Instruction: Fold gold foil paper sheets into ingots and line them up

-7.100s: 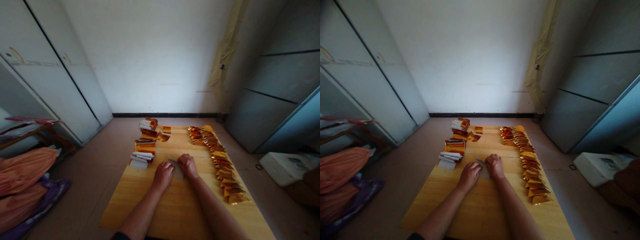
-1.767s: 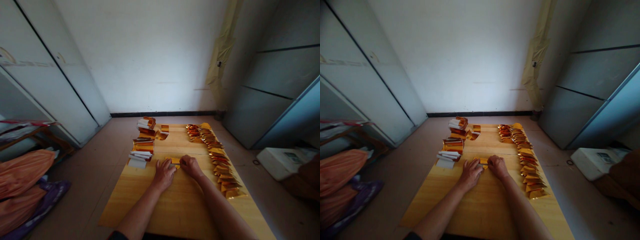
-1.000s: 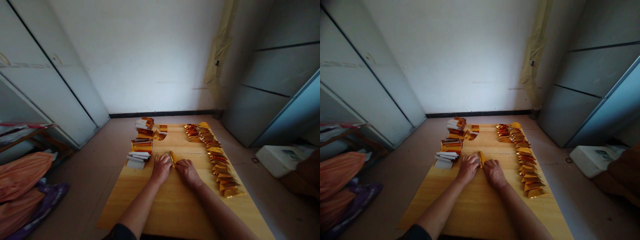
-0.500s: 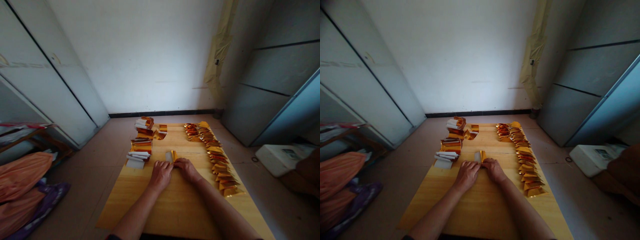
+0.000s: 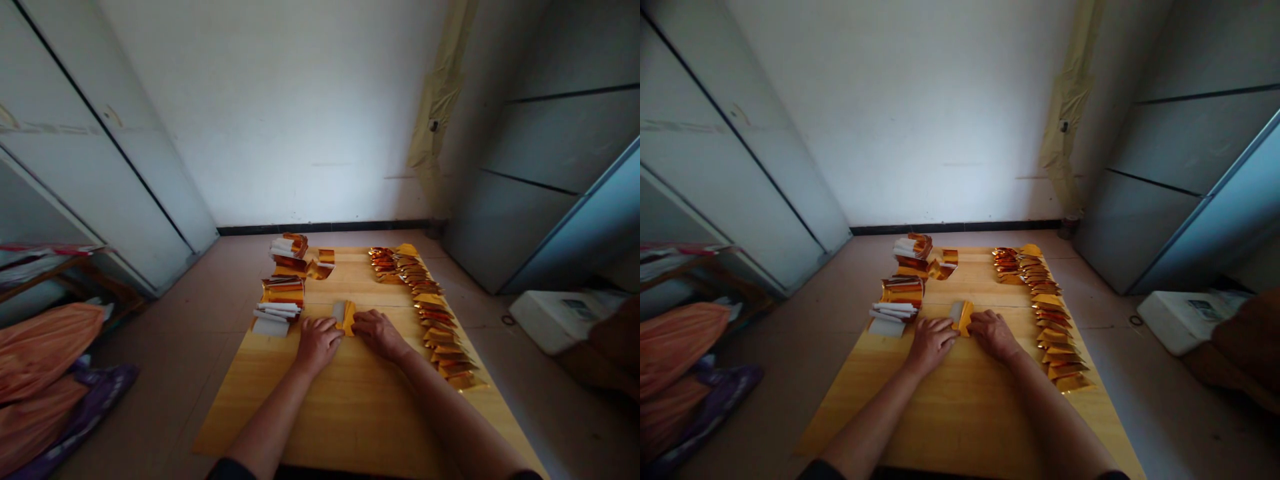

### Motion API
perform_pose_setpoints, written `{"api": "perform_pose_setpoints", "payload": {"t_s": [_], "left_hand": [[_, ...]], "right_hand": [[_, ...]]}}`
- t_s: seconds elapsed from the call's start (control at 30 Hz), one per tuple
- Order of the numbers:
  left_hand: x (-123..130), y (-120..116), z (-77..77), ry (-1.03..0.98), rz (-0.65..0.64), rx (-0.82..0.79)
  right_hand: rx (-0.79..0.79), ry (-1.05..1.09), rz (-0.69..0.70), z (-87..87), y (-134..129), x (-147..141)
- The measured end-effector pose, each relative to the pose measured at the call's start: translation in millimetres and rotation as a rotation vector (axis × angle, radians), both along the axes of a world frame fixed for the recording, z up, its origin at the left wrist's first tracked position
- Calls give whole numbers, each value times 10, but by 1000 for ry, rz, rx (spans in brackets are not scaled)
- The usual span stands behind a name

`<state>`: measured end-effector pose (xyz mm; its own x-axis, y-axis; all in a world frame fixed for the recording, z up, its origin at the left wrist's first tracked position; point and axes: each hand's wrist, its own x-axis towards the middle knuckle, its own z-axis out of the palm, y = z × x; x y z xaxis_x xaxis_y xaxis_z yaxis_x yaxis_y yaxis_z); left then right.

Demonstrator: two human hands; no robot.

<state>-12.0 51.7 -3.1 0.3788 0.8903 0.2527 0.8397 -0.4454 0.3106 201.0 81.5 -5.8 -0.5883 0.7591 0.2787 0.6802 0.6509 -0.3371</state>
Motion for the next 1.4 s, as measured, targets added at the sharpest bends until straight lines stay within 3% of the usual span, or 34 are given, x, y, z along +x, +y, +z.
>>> {"api": "perform_pose_setpoints", "payload": {"t_s": [0.3, 0.57, 0.93, 1.1, 1.4], "left_hand": [[-68, 146, -23, -73, 35, -109], [-72, 146, -58, -70, 33, -101], [-100, 113, -71, -27, -19, -70], [-153, 79, -57, 9, -68, -52], [-186, 75, -30, 28, -110, -129]], "right_hand": [[32, -7, -24, -117, 83, -102], [59, 239, 5, -363, 161, -113], [57, 85, 42, -185, 139, -133], [-9, 41, -14, -193, 223, -187], [-48, -153, -110, -45, 247, -317]]}}
